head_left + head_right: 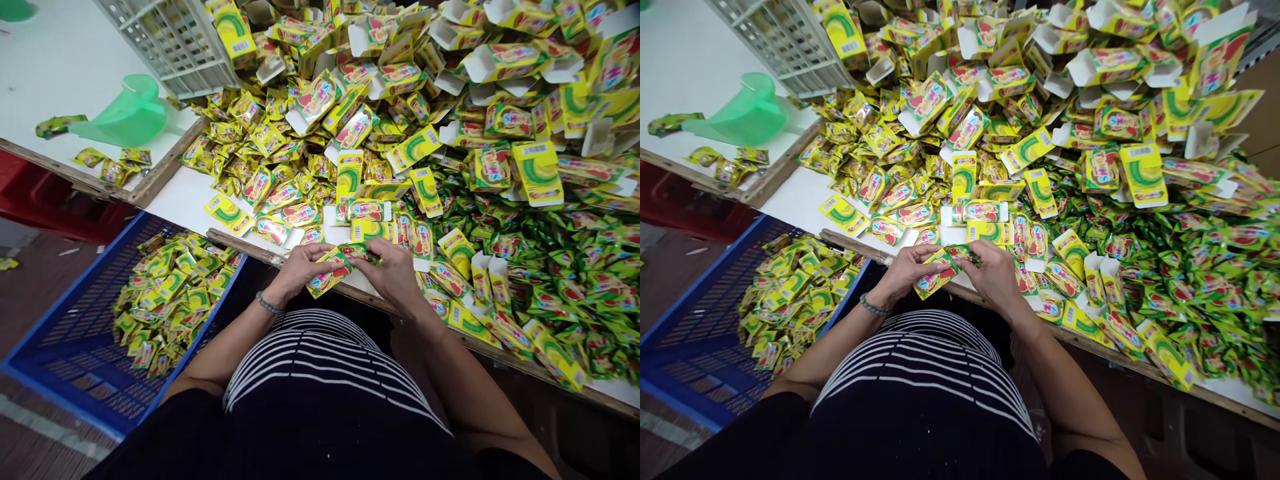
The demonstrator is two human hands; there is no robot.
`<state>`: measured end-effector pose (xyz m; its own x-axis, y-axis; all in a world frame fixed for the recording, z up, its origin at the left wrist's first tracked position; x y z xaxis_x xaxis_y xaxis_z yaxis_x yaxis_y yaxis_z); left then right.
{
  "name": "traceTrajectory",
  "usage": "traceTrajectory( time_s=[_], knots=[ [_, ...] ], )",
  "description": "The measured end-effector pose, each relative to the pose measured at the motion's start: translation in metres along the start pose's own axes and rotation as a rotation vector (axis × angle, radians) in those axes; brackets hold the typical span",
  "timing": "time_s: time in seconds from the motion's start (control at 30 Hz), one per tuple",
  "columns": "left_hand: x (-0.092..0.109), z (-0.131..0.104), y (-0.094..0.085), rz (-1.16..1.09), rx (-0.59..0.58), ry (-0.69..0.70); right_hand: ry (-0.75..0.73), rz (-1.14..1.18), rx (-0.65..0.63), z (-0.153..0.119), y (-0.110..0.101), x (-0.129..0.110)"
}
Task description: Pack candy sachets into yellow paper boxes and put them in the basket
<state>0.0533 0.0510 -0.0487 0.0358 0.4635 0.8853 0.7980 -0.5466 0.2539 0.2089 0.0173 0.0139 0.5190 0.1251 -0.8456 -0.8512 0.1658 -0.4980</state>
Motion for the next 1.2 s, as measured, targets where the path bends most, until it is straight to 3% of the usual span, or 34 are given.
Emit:
traceTrajectory(
  time_s=[0.17, 0.37, 0.53, 0.7, 0.77, 0.93, 1.03, 1.1, 1.2],
  knots=[
    [0.004, -0.001, 0.000, 0.178, 0.062, 0.084, 0.063, 0.106, -0.295, 0.003, 0.002, 0.000],
    [0.007, 0.000, 0.003, 0.197, 0.111, 0.145, 0.141, 0.197, -0.026, 0.009, -0.006, 0.006],
    [0.004, 0.001, 0.007, 0.050, 0.125, 0.118, 0.138, 0.310, 0.099, 0.006, 0.007, 0.005],
    [0.003, 0.000, 0.004, -0.037, 0.150, 0.089, 0.172, 0.404, 0.221, 0.000, 0.007, 0.006],
    [0.003, 0.000, 0.004, -0.052, 0.160, 0.093, 0.189, 0.379, 0.235, -0.002, 0.008, 0.005],
    [-0.001, 0.000, 0.003, -0.088, 0.225, 0.088, 0.178, 0.127, 0.134, -0.007, 0.018, -0.006],
    [-0.001, -0.001, 0.003, -0.099, 0.250, 0.112, 0.159, 0.150, 0.072, -0.010, 0.024, -0.010],
    [0.004, -0.002, 0.002, -0.098, 0.261, 0.163, 0.119, 0.211, 0.133, -0.011, 0.022, -0.010],
    [0.015, -0.004, -0.001, -0.087, 0.291, 0.289, 0.093, 0.309, 0.335, -0.014, 0.017, -0.002]
  ],
)
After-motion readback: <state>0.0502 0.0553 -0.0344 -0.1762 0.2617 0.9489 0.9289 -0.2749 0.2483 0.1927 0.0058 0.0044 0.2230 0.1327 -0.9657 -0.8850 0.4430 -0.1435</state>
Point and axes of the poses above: each hand's wrist, its own z-axis towards the middle knuckle, its own y-axis out of the palm, x = y × z, the point moved 6 cm from there along z, towards the middle knuckle, and after that the axes turned 14 degrees about z, right-handed, at the moved point
